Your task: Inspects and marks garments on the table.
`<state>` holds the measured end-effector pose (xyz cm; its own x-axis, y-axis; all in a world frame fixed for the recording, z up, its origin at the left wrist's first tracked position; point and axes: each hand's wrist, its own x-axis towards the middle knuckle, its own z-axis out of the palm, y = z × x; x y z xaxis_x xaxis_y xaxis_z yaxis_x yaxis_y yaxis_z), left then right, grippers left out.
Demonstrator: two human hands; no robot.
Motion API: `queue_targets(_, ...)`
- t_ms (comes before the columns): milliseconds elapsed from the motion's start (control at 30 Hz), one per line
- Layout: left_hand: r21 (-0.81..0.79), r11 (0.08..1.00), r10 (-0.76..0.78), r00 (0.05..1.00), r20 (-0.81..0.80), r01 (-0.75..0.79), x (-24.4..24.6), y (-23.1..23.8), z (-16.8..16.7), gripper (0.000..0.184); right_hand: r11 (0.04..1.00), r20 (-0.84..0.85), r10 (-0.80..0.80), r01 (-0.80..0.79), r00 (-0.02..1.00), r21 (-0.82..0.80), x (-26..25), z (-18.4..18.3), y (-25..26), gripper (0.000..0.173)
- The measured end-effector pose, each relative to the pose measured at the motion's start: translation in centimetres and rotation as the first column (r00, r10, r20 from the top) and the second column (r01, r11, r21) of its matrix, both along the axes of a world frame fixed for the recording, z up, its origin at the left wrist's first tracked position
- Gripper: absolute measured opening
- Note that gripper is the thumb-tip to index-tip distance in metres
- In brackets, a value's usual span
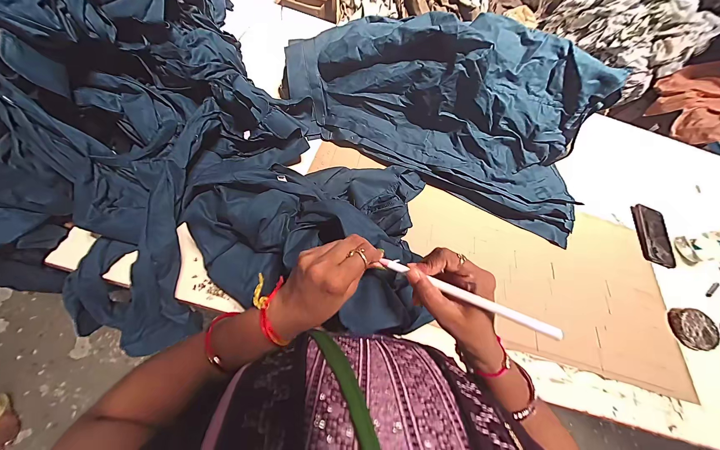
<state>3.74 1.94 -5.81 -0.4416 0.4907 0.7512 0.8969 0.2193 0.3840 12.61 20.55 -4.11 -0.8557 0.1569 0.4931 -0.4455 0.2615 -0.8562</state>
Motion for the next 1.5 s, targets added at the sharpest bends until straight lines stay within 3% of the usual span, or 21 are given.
queue_targets(67, -0.059, 0.998, -0.005, 0.999, -0.034, 0.003, -0.1, 0.2, -0.5, 0.020, 0.996, 0.049, -0.090, 0.090, 0.995, 0.008, -1.0, -0.2, 0.0, 0.029)
queue_targets(133, -0.076, 0.997, -0.004, 0.999, -0.041, 0.001, -0.4, 0.5, -0.7, 0.023, 0.973, 0.079, -0.140, 0.152, 0.987, -0.175, -1.9, -0.1, 0.3, 0.039)
queue_targets(200, -0.028, 0.998, 0.057, 0.998, -0.035, -0.058, -1.2, 0.4, -0.9, 0.025, 0.963, 0.024, -0.146, 0.148, 0.989, -0.225, -2.0, 0.1, 1.4, 0.041)
queue_targets(267, 0.057, 0.991, 0.114, 0.992, 0.058, -0.117, -2.4, 0.4, -1.3, 0.022, 0.981, -0.105, -0.187, 0.180, 0.977, -0.072, -1.6, 0.2, 2.4, 0.032)
queue_targets(333, 0.111, 0.978, 0.128, 0.930, 0.345, -0.176, -3.6, 0.6, -2.0, 0.016, 0.941, -0.278, -0.269, 0.313, 0.922, 0.129, -1.2, -0.2, 2.1, 0.023)
queue_targets(367, 0.087, 0.974, 0.127, 0.816, 0.563, -0.211, -4.2, 0.7, -2.1, 0.015, 0.914, -0.350, -0.261, 0.347, 0.900, 0.209, -0.9, -0.7, 1.5, 0.020)
queue_targets(400, 0.064, 0.971, 0.094, 0.617, 0.782, -0.229, -4.8, 0.9, -1.8, 0.021, 0.898, -0.399, -0.209, 0.337, 0.893, 0.284, -0.5, -1.5, 0.9, 0.020)
queue_targets(467, 0.109, 0.946, -0.046, 0.208, 0.977, -0.304, -5.9, 1.1, -1.0, 0.037, 0.837, -0.414, -0.055, 0.268, 0.909, 0.477, -0.1, -3.6, 0.1, 0.022)
queue_targets(533, 0.149, 0.911, -0.150, 0.029, 0.988, -0.383, -6.5, 1.5, -0.9, 0.031, 0.703, -0.399, 0.017, 0.272, 0.917, 0.657, -0.5, -5.4, 0.0, 0.033)
queue_targets(600, 0.170, 0.909, -0.198, -0.034, 0.980, -0.381, -6.7, 1.6, -0.8, 0.035, 0.602, -0.401, 0.027, 0.306, 0.915, 0.738, -1.4, -6.7, 0.3, 0.036)
queue_targets(667, 0.216, 0.884, -0.229, 0.020, 0.973, -0.414, -6.3, 2.1, -0.7, 0.038, 0.627, -0.450, -0.031, 0.368, 0.892, 0.686, -2.2, -7.3, 0.6, 0.018)
queue_targets(733, 0.404, 0.847, -0.300, 0.317, 0.900, -0.345, -5.5, 2.3, -1.1, 0.033, 0.729, -0.492, -0.176, 0.449, 0.853, 0.517, -3.3, -6.2, 0.8, 0.018)
queue_targets(800, 0.435, 0.900, -0.321, 0.709, 0.628, 0.023, -4.8, 1.4, -2.8, 0.033, 0.807, -0.431, -0.308, 0.473, 0.848, 0.354, -3.8, -4.3, 0.9, 0.030)
queue_targets(867, 0.240, 0.915, -0.395, 0.846, 0.358, 0.326, -4.5, 0.7, -2.7, 0.049, 0.854, -0.339, -0.332, 0.434, 0.880, 0.289, -3.8, -2.8, 1.9, 0.036)
queue_targets(933, 0.107, 0.904, -0.428, 0.873, 0.233, 0.414, -3.8, 0.6, -2.1, 0.063, 0.856, -0.277, -0.353, 0.428, 0.894, 0.289, -3.4, -1.9, 2.8, 0.037)
queue_targets(1000, 0.043, 0.912, -0.409, 0.899, 0.153, 0.408, -3.5, 0.5, -1.6, 0.058, 0.833, -0.250, -0.361, 0.431, 0.898, 0.346, -3.2, -1.3, 3.7, 0.038)
queue_targets(1133, -0.106, 0.930, -0.352, 0.936, 0.015, 0.351, -3.0, 0.2, -0.4, 0.026, 0.873, -0.118, -0.012, 0.068, 0.993, 0.484, -1.4, 1.1, 4.1, 0.039)
queue_targets(1233, -0.132, 0.872, -0.470, 0.882, 0.044, 0.471, -2.6, 0.4, 1.0, 0.039, 0.896, -0.193, 0.120, -0.023, 0.974, 0.442, -0.6, 1.8, 2.7, 0.024)
queue_targets(1367, -0.089, 0.754, -0.613, 0.747, 0.258, 0.651, -3.8, -0.6, 4.5, 0.043, 0.967, -0.170, 0.020, 0.025, 0.985, 0.253, -0.4, 2.2, 4.5, 0.018)
queue_targets(1433, -0.167, 0.784, -0.555, 0.796, 0.242, 0.597, -4.7, -1.0, 5.0, 0.039, 0.975, -0.153, -0.045, 0.076, 0.987, 0.207, -0.2, 2.1, 5.2, 0.017)
queue_targets(1500, -0.265, 0.868, -0.393, 0.907, 0.150, 0.420, -5.6, -1.2, 4.2, 0.034, 0.978, -0.137, -0.108, 0.130, 0.985, 0.163, 0.1, 2.1, 5.9, 0.016)
